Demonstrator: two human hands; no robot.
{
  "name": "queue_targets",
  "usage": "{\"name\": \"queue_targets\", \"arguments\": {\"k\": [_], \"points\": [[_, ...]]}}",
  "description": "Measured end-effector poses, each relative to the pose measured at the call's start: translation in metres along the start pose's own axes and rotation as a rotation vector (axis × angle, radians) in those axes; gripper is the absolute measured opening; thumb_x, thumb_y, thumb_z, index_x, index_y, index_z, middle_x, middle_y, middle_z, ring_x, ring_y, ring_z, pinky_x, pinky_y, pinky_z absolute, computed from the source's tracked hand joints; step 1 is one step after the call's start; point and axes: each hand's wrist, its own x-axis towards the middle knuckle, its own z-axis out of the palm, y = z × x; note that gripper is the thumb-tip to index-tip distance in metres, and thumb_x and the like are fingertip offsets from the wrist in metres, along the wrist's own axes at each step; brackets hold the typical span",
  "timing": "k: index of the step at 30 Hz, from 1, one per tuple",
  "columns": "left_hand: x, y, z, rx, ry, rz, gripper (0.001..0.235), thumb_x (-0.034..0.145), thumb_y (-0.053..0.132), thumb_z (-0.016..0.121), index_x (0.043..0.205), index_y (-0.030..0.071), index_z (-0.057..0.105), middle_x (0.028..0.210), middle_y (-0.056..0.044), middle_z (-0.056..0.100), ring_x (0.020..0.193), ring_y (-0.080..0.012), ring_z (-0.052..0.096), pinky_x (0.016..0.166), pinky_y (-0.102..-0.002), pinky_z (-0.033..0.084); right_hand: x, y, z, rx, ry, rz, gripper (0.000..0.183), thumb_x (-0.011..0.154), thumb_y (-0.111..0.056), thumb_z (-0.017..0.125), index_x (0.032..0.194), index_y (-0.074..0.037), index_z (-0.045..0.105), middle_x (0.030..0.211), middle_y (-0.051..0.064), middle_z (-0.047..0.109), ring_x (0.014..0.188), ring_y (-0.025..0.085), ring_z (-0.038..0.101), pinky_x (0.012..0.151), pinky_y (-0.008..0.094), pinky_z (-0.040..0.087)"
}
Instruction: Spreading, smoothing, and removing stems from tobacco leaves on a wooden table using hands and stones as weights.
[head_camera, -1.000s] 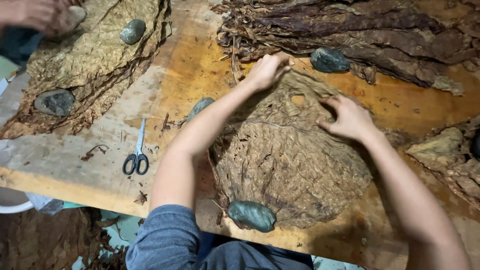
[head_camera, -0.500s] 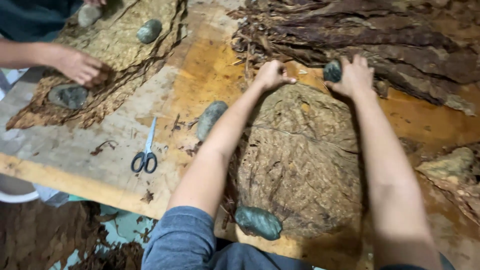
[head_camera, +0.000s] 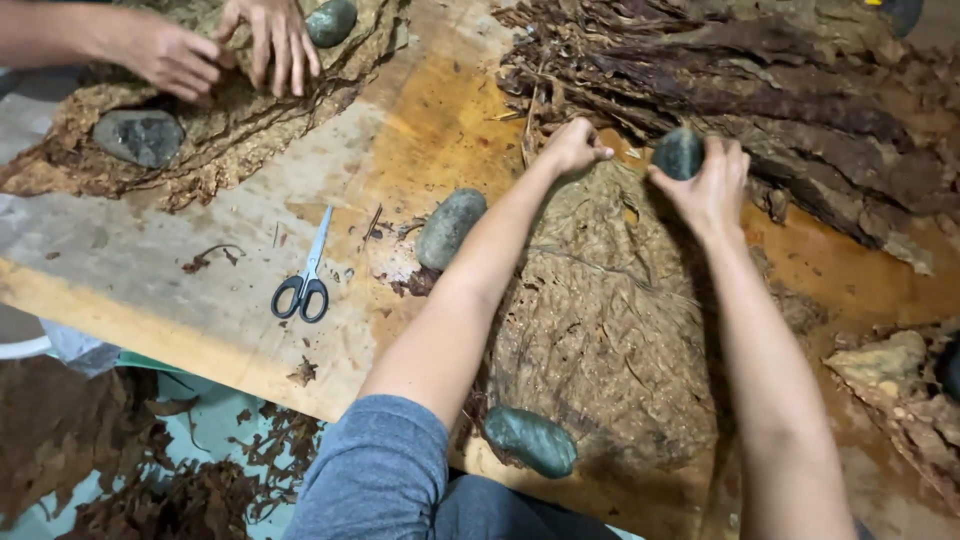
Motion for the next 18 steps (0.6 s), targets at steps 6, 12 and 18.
{"name": "queue_targets", "arguments": {"k": [6, 12, 18], "points": [[0.014, -0.012, 0.003, 0.031, 0.021, -0.017, 0.018, 0.080, 0.045, 0.075, 0.079, 0.029, 0.082, 0.093, -0.007, 0.079, 0.107, -0.0276, 0.073, 0.091, -0.041, 0.058, -0.006, -0.059, 0.044, 0.127, 0.062, -0.056, 0.070, 0.070, -0.043, 0.099, 0.117, 0.001, 0.070, 0.103, 0.020, 0.064, 0.096, 0.045, 0.066, 0.076, 0.052, 0.058], [0.052, -0.061, 0.038, 0.110, 0.203, 0.199, 0.019, 0.082, 0.027, 0.066, 0.083, 0.023, 0.085, 0.086, -0.003, 0.081, 0.082, -0.0184, 0.077, 0.071, -0.037, 0.056, -0.011, -0.039, 0.086, 0.088, 0.077, 0.009, 0.069, 0.084, -0.061, 0.084, 0.111, -0.003, 0.059, 0.100, 0.022, 0.068, 0.096, 0.045, 0.063, 0.086, 0.051, 0.046], [0.008, -0.027, 0.008, 0.030, 0.265, 0.146, 0.009, 0.088, 0.027, 0.067, 0.084, 0.022, 0.074, 0.087, 0.000, 0.081, 0.084, -0.0185, 0.076, 0.072, -0.037, 0.053, -0.091, -0.040, -0.031, 0.450, 0.019, -0.001, 0.040, 0.103, -0.028, 0.065, 0.130, 0.001, 0.057, 0.131, 0.018, 0.057, 0.118, 0.028, 0.056, 0.102, 0.045, 0.049]]}}
